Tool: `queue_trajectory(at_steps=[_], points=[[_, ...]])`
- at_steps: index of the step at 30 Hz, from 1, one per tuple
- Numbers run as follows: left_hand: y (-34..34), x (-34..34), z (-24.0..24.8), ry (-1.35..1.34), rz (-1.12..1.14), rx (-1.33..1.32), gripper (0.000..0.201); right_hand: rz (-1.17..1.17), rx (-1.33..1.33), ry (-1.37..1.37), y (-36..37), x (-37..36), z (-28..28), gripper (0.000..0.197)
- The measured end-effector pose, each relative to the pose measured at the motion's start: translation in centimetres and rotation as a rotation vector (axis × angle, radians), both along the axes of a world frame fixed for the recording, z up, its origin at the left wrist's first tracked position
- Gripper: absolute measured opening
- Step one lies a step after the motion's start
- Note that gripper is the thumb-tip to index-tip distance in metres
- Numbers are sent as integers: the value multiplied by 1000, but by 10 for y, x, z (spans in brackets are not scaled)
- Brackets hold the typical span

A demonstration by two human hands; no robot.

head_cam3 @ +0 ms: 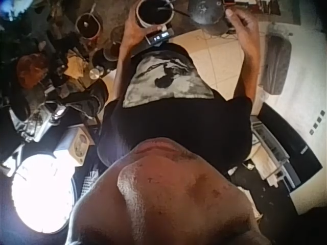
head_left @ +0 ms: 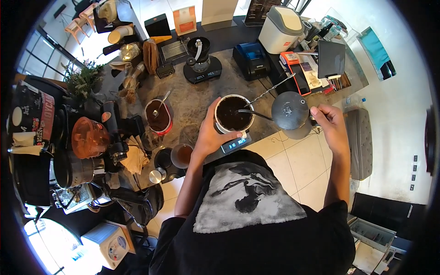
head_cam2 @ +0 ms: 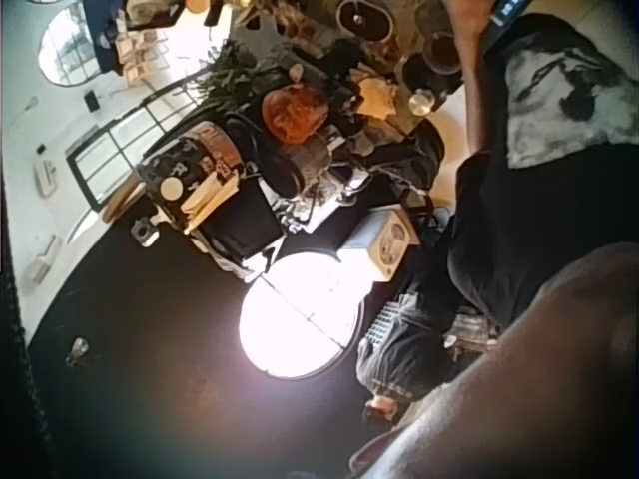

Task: Preparing and tasting coffee at a cafe workstation, including pouring water and stirring.

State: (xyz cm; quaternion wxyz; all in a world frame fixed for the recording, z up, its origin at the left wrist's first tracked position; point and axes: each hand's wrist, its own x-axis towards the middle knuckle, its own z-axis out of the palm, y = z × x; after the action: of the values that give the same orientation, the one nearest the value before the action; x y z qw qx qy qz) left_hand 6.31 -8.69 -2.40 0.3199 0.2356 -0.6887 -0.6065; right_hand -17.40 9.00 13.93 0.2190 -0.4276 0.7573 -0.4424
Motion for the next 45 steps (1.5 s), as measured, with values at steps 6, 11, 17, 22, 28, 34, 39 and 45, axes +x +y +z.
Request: queue_trajectory(at_steps=[6,11,17,22,28,34,39,45], points=[[-1,-1,-3,23,-1,6,108,-18,-4,-8,3,-3,-3,40],[0,-1,-5,6,8,-16,109,-20,5,-26,5,-6,-5,41],[0,0,-5,7,-1,-8,109,-33,-11,-13,5,-4,-4,41],[0,-1,-4,10,-4,0,109,-38,-1,-31,7,-6,-8,40],[1,-2,-5,34,-6,6,109,-35,4,-54,7,-4,-6,38],[1,-1,-5,34,-9,3,109,-35,33,-48,8,-4,-5,39],[2,-2,-4,58,-19,30,109,-46,33,-40,8,-3,-6,40],[3,-2,-4,61,-19,36,109,-36,29,-39,9,-4,-5,40]])
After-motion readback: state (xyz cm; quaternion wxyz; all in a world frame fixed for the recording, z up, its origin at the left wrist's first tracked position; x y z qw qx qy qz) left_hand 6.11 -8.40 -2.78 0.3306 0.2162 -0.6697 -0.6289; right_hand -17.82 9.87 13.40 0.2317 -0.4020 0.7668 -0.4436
